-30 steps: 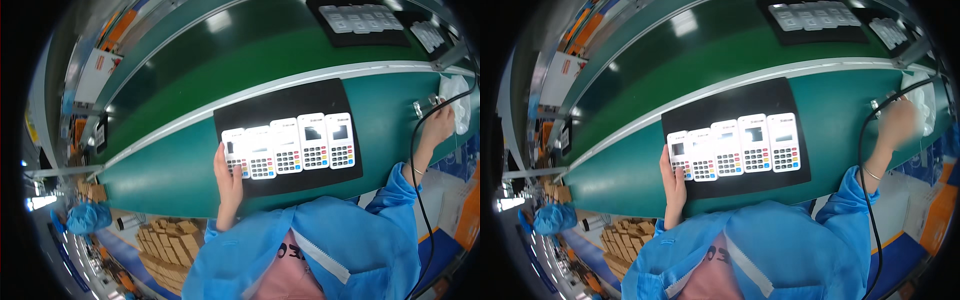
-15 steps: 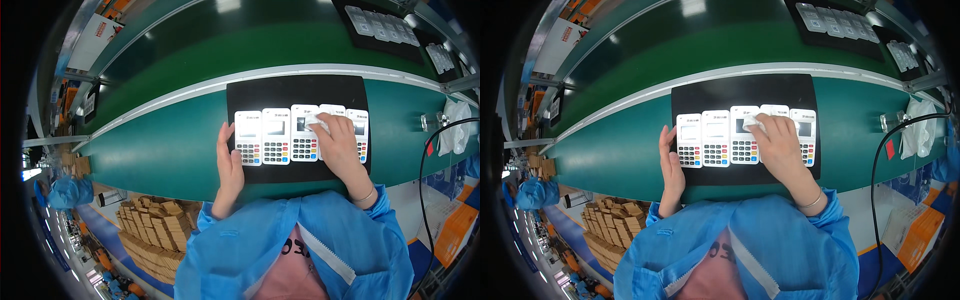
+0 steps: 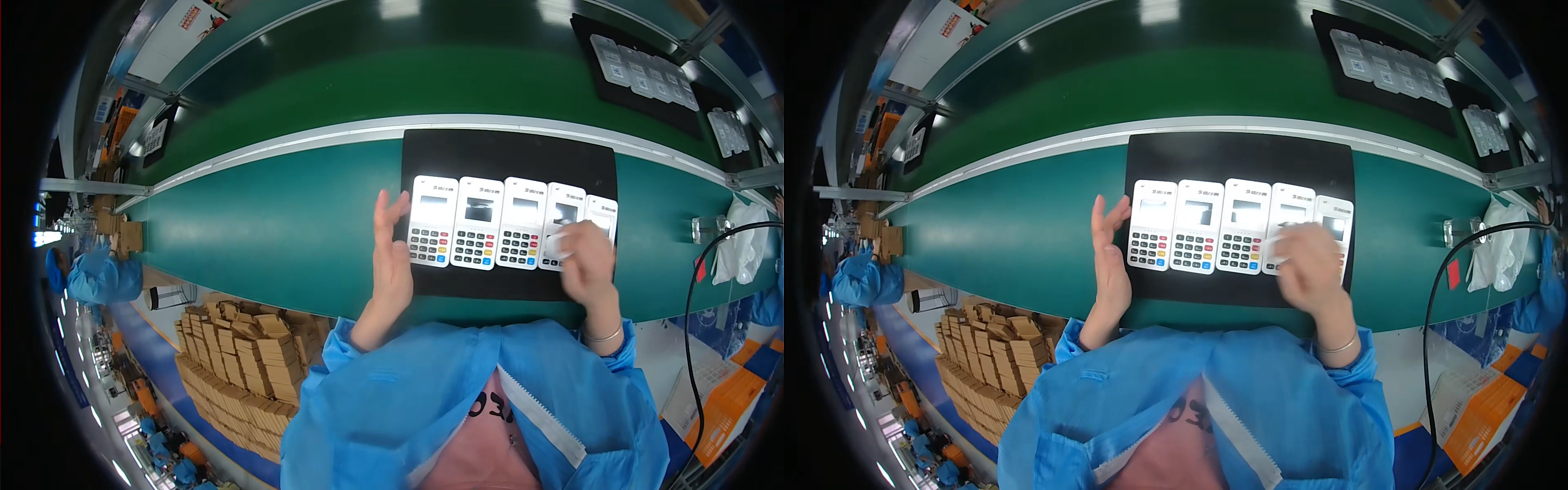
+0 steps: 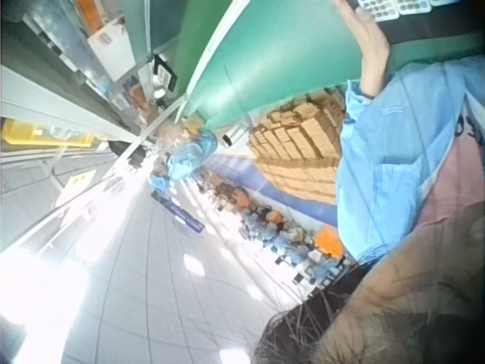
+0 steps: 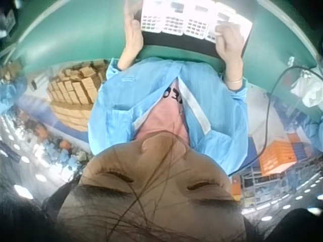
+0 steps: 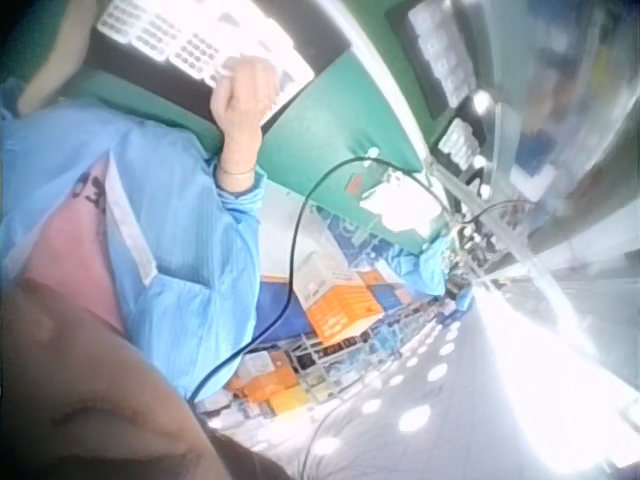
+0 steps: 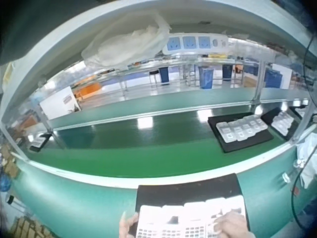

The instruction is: The person cleans the back surfaces of several small white electronic devices using a white cloth and a red tool. They repeatedly pick up the devices, wipe them, and place them back on a black mat on the assembly line.

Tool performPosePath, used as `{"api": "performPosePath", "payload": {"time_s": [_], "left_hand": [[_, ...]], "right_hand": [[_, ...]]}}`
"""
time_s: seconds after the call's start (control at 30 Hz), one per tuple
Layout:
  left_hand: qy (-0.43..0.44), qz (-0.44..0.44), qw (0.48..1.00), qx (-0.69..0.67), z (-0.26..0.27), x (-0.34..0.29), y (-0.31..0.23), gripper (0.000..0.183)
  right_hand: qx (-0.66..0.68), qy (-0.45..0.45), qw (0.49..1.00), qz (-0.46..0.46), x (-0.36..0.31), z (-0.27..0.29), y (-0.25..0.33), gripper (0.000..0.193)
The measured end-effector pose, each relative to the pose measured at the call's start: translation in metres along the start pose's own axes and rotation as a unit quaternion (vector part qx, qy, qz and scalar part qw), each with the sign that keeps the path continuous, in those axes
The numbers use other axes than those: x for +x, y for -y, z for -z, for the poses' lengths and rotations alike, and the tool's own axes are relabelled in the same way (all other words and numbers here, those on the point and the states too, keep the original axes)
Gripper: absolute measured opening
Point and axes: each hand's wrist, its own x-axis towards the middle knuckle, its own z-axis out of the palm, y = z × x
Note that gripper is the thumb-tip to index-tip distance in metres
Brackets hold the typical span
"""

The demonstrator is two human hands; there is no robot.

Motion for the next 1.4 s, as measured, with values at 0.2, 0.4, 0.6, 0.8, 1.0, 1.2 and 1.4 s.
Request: {"api": "performPosePath", "payload": {"time_s": [0.2,0.4,0.6,0.8,1.0,1.2,1.4], "left_hand": [[0.004,-0.086,0.982,0.168,0.003,-0.007,0.000,0.058],[0.025,-0.234,0.897,0.375,-0.001,-0.023,-0.023,0.030],[0.091,-0.162,0.895,0.407,0.033,-0.055,-0.033,0.039],[0.033,0.095,0.837,0.538,0.095,-0.060,0.003,0.095],[0.016,0.145,0.823,0.549,0.123,-0.005,0.029,0.097],[-0.013,0.176,0.822,0.542,0.120,0.132,0.069,0.088],[-0.284,-0.043,0.872,0.397,0.085,0.256,0.120,0.059]], "right_hand": [[-0.513,-0.149,0.835,-0.131,-0.024,0.105,-0.032,0.021],[-0.297,-0.063,0.915,-0.267,-0.063,0.042,-0.013,0.024],[-0.092,-0.072,0.948,-0.297,-0.028,-0.008,0.024,0.033],[-0.018,0.173,0.979,-0.102,0.013,-0.058,0.047,0.058],[-0.045,0.191,0.979,0.053,0.012,-0.083,0.036,0.048],[0.041,0.119,0.990,0.057,0.005,-0.097,0.019,0.040],[0.005,0.128,0.989,0.077,0.022,-0.054,0.012,0.034]]}}
